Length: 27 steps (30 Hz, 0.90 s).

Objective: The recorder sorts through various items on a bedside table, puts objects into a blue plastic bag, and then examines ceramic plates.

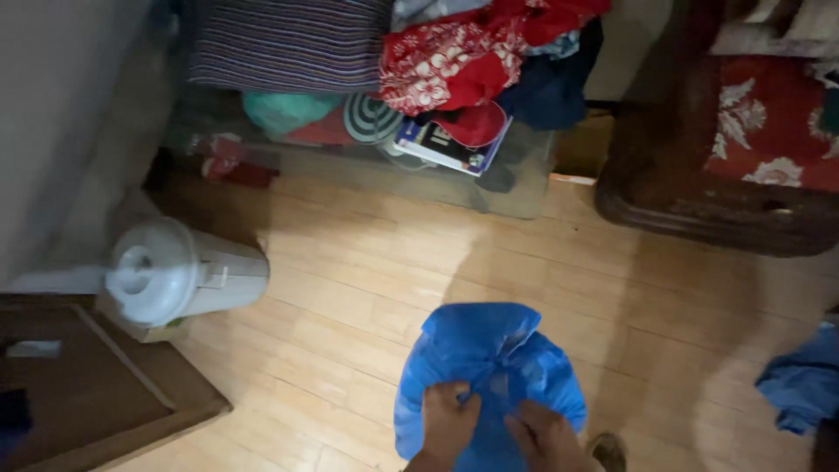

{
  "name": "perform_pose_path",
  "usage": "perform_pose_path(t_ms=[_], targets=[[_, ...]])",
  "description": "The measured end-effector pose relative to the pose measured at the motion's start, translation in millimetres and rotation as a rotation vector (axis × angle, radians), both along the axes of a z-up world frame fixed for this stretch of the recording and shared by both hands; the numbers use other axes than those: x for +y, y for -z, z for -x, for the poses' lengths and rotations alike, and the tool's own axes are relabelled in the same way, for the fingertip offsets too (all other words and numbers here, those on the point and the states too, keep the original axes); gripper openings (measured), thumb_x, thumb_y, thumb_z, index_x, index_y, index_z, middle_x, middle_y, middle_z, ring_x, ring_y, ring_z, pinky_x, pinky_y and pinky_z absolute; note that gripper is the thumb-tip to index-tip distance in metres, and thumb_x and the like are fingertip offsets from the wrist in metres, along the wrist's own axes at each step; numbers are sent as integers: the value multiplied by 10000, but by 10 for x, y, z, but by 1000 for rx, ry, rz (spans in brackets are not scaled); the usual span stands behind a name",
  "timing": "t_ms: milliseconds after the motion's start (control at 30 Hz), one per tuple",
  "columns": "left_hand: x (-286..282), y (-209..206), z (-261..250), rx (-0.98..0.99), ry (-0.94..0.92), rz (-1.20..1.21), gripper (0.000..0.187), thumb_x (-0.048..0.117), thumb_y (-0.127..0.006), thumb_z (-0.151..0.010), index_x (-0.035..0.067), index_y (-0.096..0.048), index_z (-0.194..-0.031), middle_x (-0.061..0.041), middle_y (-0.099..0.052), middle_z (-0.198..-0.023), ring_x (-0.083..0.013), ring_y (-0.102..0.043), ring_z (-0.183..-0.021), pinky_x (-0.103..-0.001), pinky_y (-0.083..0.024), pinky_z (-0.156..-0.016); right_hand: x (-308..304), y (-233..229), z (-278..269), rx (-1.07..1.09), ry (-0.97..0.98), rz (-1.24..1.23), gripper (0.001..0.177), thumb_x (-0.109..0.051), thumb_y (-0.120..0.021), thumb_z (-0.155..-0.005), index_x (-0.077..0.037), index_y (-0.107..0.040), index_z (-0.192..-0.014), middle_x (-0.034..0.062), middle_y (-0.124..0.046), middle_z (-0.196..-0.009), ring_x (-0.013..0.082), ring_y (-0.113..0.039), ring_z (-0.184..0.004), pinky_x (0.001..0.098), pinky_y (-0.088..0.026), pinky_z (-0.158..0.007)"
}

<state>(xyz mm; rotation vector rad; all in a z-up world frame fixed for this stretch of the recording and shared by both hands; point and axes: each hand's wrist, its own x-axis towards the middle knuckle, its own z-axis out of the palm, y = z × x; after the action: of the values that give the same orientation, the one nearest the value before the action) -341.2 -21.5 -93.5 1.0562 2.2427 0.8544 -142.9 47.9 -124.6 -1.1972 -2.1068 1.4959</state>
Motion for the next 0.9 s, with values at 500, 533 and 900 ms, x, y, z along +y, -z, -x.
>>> perform_pose_path(t_ms=[500,533,900], targets=[[1268,-2077,1493,112,-190,-274,327,-15,-687,-683,-31,-367,-618,-143,-297,-566,-216,-295,-542,-396,-270,-484,1377,71,667,407,33,216,1242,-465,-796,-709,-66,-80,-1642,167,-191,-1683,331,-171,-1535,480,-193,-1155],[1341,-2159,1585,121,-182,-275,327,-15,-687,-683,-31,-367,-618,-143,-297,-566,-216,-295,-542,-396,-270,-484,1449,60,791,418,38,215,1242,-465,-796,-709,-66,-80,-1642,167,-191,-1683,331,-171,-1535,480,-193,-1155],[2607,-3088,2243,402,-78,-464,255,-36,-678,-641,24,-430,-623,-57,-439,-585,-106,-420,-523,-298,-362,-513,2540,-915,2313,125,-220,1149,1142,-170,-869,-737,-225,-158,-1628,102,-584,-1425,286,-658,-1241,430,-617,-976]])
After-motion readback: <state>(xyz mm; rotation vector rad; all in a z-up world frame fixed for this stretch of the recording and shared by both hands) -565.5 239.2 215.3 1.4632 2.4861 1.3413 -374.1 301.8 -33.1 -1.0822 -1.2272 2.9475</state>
